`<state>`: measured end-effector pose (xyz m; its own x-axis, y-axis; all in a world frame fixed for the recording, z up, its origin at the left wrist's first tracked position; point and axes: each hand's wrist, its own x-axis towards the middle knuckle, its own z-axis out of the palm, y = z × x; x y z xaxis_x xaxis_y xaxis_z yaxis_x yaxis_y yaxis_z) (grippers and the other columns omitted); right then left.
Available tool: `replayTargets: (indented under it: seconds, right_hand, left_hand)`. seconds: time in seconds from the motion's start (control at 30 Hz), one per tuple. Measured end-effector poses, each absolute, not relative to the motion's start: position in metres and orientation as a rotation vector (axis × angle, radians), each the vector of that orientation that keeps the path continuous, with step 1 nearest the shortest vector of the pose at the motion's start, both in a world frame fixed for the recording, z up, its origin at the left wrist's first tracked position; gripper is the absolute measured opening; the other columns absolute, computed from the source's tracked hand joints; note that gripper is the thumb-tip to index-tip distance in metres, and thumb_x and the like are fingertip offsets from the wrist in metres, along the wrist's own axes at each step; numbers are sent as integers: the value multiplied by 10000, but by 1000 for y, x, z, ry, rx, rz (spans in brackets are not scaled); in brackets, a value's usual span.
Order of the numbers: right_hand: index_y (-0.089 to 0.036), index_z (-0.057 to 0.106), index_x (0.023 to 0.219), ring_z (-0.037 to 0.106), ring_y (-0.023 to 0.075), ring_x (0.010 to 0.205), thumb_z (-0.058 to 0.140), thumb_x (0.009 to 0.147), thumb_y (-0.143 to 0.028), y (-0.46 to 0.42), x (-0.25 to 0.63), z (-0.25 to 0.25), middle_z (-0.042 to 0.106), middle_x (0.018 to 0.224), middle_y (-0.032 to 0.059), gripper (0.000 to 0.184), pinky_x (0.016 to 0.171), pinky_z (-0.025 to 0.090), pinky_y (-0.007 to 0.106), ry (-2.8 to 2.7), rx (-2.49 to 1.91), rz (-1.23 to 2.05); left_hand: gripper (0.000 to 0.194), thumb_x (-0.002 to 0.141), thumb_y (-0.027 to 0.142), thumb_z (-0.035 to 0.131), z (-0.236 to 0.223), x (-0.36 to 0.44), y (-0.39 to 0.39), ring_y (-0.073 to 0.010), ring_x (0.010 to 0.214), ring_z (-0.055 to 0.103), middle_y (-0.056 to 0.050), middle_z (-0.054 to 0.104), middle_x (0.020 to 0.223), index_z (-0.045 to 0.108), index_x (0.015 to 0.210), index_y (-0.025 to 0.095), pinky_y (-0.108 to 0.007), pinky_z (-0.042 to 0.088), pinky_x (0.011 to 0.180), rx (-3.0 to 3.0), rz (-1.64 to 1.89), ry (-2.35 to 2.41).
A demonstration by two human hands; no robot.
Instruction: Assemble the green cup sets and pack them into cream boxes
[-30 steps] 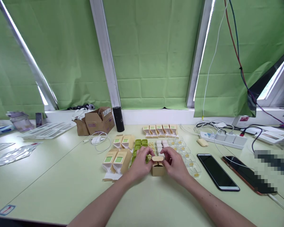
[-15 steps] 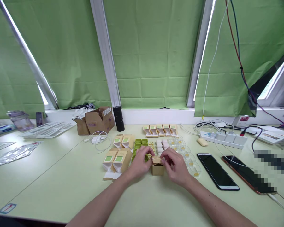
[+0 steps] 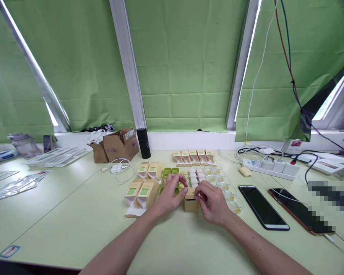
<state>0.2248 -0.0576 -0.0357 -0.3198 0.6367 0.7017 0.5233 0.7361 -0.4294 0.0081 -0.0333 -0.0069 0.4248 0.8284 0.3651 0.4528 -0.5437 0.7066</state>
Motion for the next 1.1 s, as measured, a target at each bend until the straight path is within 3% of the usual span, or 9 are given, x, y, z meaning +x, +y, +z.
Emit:
replayTargets:
  seconds: [1.1]
  right_hand:
    - [-225, 531, 825, 457, 145, 595, 561, 823, -97, -54, 229, -40, 531, 716, -17, 131, 578, 288, 284, -2024, -745, 55]
  left_hand:
    - [215, 947, 364, 597, -3, 10, -40, -295, 1140, 502, -91, 536, 1158, 563, 1112, 231, -466, 443, 1024, 2221, 909, 1089]
